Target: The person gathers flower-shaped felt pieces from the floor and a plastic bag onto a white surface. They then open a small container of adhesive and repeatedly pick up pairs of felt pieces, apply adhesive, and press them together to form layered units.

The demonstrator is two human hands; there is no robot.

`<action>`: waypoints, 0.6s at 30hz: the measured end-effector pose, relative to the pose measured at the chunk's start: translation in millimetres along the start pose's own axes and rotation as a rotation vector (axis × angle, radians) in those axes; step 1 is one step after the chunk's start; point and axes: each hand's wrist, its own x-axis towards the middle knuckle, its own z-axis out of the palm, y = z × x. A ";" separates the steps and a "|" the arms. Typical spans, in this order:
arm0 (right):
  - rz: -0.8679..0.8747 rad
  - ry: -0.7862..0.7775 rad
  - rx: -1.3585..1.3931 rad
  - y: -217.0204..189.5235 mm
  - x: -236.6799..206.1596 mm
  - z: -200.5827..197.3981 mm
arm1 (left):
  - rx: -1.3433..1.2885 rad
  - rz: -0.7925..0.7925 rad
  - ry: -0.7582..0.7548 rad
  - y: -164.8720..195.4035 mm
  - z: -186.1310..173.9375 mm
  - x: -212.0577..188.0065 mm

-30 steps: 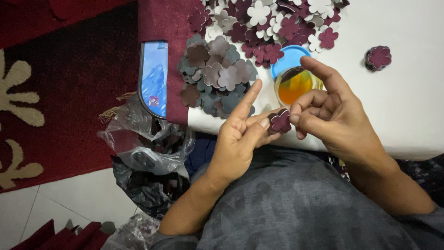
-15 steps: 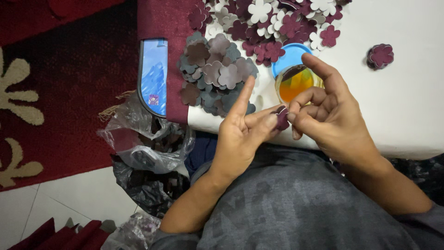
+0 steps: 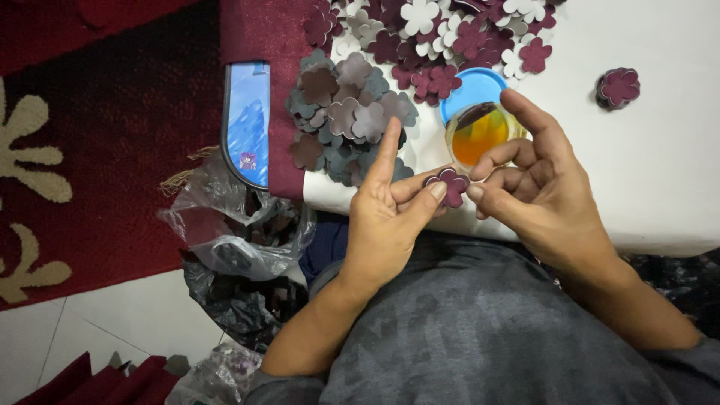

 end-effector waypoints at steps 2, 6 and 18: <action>0.024 -0.013 0.016 1.8 0.3 -0.9 | 0.007 0.015 -0.005 -0.5 1.3 -0.5; 0.017 -0.030 0.072 6.5 1.0 -1.0 | 0.064 0.053 -0.013 -1.5 2.5 0.4; 0.000 -0.050 0.070 9.8 2.1 -4.6 | 0.168 -0.012 0.041 2.4 3.6 4.2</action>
